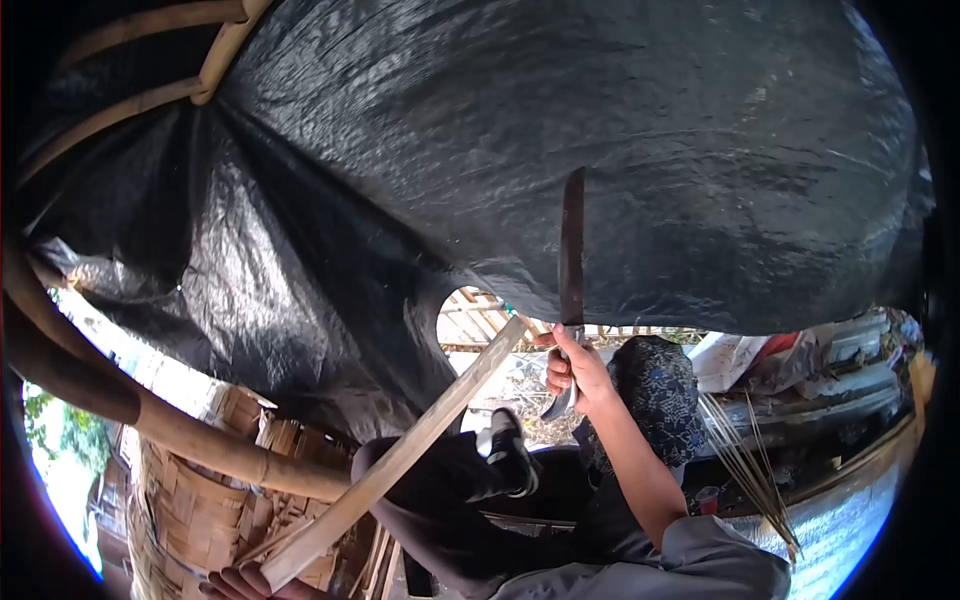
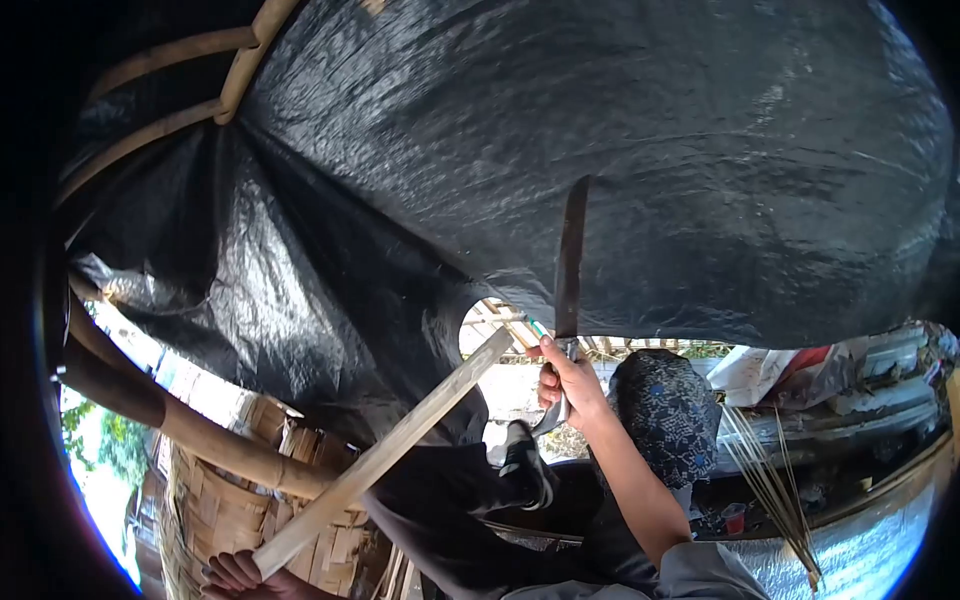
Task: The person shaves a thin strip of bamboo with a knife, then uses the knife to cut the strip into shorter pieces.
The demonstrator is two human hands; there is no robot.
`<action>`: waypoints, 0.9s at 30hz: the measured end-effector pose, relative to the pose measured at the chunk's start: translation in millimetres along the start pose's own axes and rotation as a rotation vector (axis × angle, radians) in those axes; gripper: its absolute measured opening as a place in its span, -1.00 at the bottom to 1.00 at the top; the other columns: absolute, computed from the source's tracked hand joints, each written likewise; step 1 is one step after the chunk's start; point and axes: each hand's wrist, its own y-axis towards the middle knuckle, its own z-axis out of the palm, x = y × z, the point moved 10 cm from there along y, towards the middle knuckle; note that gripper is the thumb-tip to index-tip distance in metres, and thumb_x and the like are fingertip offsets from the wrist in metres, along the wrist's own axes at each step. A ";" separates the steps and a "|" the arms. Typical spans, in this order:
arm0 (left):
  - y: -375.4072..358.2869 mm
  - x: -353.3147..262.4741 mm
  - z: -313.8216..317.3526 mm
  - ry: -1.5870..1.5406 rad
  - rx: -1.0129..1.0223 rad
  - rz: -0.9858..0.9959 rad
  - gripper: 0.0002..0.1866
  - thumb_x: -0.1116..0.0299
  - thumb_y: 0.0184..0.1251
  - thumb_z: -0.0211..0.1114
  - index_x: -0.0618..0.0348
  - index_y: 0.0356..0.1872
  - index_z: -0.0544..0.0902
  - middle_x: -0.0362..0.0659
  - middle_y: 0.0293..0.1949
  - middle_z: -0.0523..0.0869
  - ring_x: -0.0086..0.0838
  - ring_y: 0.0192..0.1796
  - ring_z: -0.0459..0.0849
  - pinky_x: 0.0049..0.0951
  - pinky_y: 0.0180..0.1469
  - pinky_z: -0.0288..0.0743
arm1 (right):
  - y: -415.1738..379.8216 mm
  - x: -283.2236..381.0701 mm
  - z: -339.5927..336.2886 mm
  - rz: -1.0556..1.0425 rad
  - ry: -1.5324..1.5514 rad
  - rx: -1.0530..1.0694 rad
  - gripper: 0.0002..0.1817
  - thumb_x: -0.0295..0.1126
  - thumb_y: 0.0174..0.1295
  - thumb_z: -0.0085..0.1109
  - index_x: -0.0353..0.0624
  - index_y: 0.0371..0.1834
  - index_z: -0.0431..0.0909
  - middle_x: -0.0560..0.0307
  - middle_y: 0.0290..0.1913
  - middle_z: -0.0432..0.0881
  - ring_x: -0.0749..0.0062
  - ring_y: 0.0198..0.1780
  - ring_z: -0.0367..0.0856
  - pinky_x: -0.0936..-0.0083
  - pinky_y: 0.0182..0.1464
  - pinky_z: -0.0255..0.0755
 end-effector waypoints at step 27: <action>-13.1 89.4 -159.0 0.011 -0.655 0.071 -0.51 -0.10 0.25 -0.06 0.02 -0.72 0.22 -0.33 -0.75 0.13 -0.58 -0.69 0.12 -0.55 -0.61 0.08 | 42.3 59.5 88.7 -0.178 0.430 0.461 -0.78 -0.29 0.27 -0.05 -0.17 -0.22 0.53 0.41 -0.79 0.20 0.70 -0.71 0.20 0.62 -0.47 0.26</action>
